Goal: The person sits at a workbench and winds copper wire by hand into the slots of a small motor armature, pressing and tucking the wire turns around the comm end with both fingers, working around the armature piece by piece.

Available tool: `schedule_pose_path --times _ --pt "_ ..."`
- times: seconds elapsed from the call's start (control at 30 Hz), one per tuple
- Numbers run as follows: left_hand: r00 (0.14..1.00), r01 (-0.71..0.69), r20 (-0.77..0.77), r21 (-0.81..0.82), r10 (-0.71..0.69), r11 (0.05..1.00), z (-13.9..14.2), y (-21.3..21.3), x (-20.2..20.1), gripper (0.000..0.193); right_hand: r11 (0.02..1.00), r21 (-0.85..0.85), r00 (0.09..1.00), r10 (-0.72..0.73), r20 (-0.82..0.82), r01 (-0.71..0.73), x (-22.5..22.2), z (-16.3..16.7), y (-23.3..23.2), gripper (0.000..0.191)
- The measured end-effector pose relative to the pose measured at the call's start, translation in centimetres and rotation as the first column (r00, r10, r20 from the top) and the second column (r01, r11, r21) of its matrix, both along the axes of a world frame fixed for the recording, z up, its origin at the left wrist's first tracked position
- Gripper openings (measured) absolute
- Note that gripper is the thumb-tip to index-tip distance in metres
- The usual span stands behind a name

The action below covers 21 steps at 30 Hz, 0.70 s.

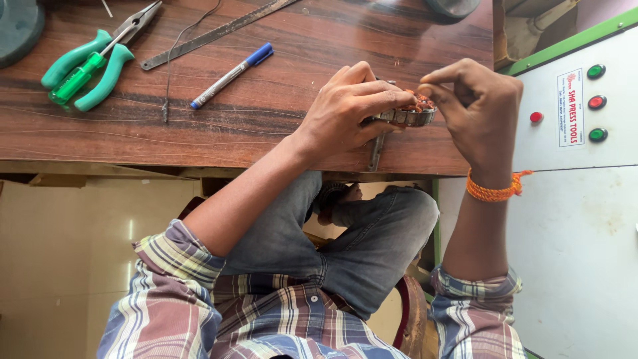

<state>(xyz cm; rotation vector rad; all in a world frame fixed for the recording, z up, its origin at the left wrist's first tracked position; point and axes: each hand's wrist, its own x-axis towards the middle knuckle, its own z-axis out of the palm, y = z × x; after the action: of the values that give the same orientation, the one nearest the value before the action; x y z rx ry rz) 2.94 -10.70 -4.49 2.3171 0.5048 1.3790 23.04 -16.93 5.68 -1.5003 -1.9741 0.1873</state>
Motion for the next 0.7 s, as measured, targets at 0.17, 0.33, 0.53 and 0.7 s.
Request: schedule_pose_path --times 0.17,0.33,0.53,0.7 --pt "0.999 -0.034 -0.018 0.001 0.034 0.999 1.1 -0.3 -0.4 0.05 1.0 -0.003 1.0 0.02 -0.01 -0.02 -0.8 0.1 1.2 0.008" --pt "0.995 -0.098 -0.049 -0.333 0.086 0.938 2.3 0.5 0.2 0.044 0.999 0.013 0.997 -0.052 -0.055 0.053 -1.0 -0.7 1.2 0.008" --pt "0.985 0.155 0.041 -0.612 -0.165 0.775 3.5 3.2 3.1 0.032 0.994 0.071 0.995 -0.081 -0.055 0.085 -1.1 -0.8 0.4 0.011" --pt "0.857 0.51 0.2 -0.452 -0.475 0.732 3.3 4.7 0.5 0.016 0.993 0.028 0.96 -0.099 -0.263 0.111 -2.5 -0.9 -3.5 0.009"
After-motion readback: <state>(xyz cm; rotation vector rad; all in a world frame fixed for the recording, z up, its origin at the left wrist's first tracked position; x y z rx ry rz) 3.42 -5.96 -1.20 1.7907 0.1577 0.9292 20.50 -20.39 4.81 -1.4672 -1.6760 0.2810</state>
